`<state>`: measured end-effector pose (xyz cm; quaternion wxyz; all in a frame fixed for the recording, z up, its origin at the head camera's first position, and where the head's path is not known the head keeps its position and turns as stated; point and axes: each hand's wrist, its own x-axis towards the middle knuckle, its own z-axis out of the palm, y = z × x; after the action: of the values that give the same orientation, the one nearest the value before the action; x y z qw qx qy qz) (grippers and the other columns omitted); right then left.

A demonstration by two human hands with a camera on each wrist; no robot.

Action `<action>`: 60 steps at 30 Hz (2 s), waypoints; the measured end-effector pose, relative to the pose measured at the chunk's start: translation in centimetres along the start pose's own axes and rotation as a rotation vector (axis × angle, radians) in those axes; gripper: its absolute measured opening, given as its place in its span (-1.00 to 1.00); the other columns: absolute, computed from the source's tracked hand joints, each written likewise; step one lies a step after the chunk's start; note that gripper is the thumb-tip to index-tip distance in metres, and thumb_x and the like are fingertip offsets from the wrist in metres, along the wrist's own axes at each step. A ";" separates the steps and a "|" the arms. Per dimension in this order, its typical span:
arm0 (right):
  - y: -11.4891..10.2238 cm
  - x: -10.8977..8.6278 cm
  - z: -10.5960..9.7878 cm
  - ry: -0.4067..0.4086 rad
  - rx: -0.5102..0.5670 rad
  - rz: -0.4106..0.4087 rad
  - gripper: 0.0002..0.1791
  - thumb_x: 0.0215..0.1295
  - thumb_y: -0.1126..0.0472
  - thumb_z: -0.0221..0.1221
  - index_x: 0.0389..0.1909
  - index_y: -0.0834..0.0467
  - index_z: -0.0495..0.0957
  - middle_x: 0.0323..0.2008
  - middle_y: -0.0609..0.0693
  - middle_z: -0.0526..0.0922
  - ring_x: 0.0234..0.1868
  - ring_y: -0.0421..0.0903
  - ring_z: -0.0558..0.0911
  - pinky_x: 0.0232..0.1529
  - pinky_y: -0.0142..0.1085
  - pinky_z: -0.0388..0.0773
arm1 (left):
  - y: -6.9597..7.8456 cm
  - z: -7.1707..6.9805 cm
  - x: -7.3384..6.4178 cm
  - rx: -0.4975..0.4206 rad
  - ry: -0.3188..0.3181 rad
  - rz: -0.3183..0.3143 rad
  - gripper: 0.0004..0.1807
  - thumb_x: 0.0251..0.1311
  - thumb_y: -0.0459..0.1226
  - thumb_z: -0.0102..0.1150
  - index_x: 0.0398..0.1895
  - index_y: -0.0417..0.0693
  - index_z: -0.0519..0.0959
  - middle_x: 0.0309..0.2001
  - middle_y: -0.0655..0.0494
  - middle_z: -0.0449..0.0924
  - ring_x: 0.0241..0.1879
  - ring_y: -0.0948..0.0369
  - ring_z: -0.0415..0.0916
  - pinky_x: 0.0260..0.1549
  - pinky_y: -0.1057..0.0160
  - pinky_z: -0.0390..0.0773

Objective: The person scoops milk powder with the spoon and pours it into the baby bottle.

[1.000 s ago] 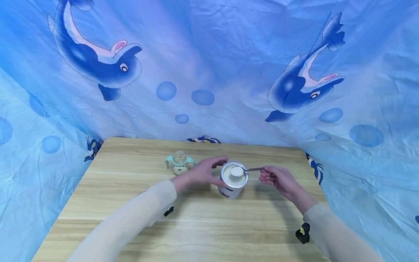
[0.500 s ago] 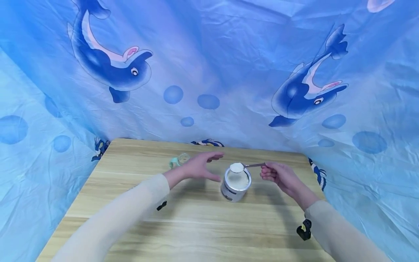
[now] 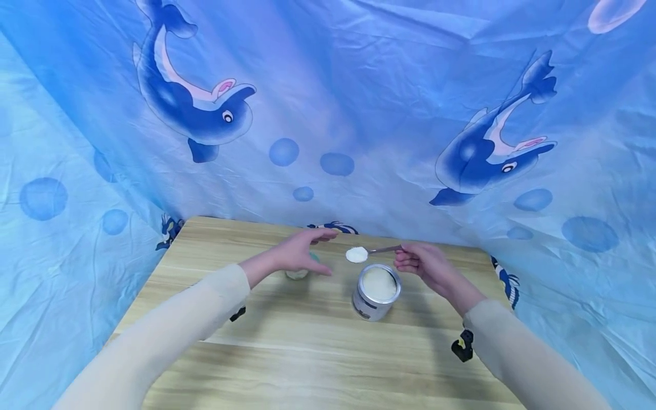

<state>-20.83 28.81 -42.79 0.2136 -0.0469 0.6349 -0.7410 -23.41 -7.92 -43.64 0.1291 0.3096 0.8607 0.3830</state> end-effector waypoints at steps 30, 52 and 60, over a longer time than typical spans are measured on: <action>-1.2 8.5 7.6 -0.042 -0.154 0.007 -0.76 0.68 0.26 0.04 -0.05 0.28 0.65 -0.31 0.00 0.79 -0.22 -0.10 0.81 -0.01 -0.27 0.79 | -5.6 -4.7 -5.8 0.059 0.122 -0.121 0.04 0.09 0.01 0.67 0.63 0.12 0.34 0.53 0.09 0.43 0.52 0.03 0.36 0.49 -0.08 0.39; 0.7 11.5 9.2 -0.032 -0.204 0.020 -0.79 0.65 0.30 0.05 -0.06 0.29 0.65 -0.28 0.06 0.78 -0.23 -0.10 0.79 -0.03 -0.24 0.80 | -9.9 -1.6 -5.2 -0.088 0.192 -0.135 0.04 0.06 -0.04 0.69 0.60 -0.04 0.36 0.52 -0.01 0.45 0.50 -0.02 0.38 0.51 -0.04 0.38; 1.4 11.8 9.8 0.002 -0.242 0.029 -0.75 0.64 0.28 0.07 0.02 0.40 0.62 -0.31 0.00 0.77 -0.23 -0.10 0.79 0.09 -0.10 0.77 | -10.7 -0.5 -4.9 -0.115 0.204 -0.138 0.00 0.05 -0.08 0.69 0.56 -0.09 0.40 0.49 -0.04 0.48 0.46 -0.04 0.42 0.50 -0.12 0.38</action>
<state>-27.83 15.25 -44.64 0.2166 -0.0624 0.7206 -0.6557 -24.45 -16.85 -51.28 0.0843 0.2012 0.8653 0.4513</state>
